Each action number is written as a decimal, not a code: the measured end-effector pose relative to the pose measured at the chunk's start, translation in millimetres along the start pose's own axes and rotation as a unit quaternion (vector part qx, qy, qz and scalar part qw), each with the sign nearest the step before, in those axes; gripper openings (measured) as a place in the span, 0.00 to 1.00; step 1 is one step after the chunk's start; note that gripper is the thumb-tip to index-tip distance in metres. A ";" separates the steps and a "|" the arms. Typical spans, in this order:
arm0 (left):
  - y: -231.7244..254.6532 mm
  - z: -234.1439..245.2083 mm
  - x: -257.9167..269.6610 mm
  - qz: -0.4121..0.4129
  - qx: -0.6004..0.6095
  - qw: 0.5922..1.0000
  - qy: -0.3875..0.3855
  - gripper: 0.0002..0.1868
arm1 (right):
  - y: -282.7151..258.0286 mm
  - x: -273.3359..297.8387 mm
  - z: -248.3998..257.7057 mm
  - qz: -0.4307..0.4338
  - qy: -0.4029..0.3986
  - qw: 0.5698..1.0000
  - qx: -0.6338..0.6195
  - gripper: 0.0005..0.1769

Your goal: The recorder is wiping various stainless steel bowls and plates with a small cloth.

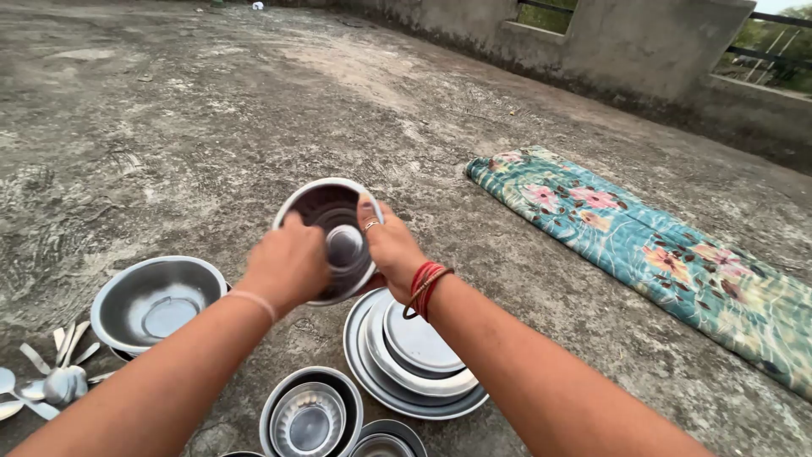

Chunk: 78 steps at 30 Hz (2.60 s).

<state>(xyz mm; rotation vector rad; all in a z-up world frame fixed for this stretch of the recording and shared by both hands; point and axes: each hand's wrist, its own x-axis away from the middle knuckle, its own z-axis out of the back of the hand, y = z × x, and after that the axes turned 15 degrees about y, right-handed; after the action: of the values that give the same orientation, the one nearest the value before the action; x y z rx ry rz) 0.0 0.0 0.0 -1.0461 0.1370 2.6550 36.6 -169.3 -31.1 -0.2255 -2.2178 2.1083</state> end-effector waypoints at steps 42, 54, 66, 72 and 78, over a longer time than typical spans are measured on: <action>14.9 -2.6 11.2 -0.150 0.303 0.908 0.249 0.16 | -36.4 40.6 -25.8 -0.200 0.168 0.942 -0.212 0.36; 4.0 -11.7 33.8 0.226 0.437 0.844 0.215 0.20 | -12.9 -28.8 -14.7 -0.144 0.276 0.878 -0.363 0.17; -23.7 -21.3 25.8 -0.008 0.278 0.928 0.248 0.14 | -34.1 31.1 -57.0 -0.058 0.186 0.978 0.080 0.49; -98.1 -16.7 4.8 0.398 0.120 0.906 -0.083 0.28 | -6.8 43.0 -86.0 0.088 0.114 0.980 0.136 0.18; -179.3 -11.2 22.3 0.508 0.230 0.828 -0.050 0.49 | 53.7 33.6 -128.0 0.355 -0.064 0.914 0.187 0.11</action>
<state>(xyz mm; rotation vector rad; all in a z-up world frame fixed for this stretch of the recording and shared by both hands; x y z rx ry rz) 44.7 174.2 -20.6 -0.7517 1.6331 3.2070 26.2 -35.3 -79.3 -1.0194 -1.9002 2.9218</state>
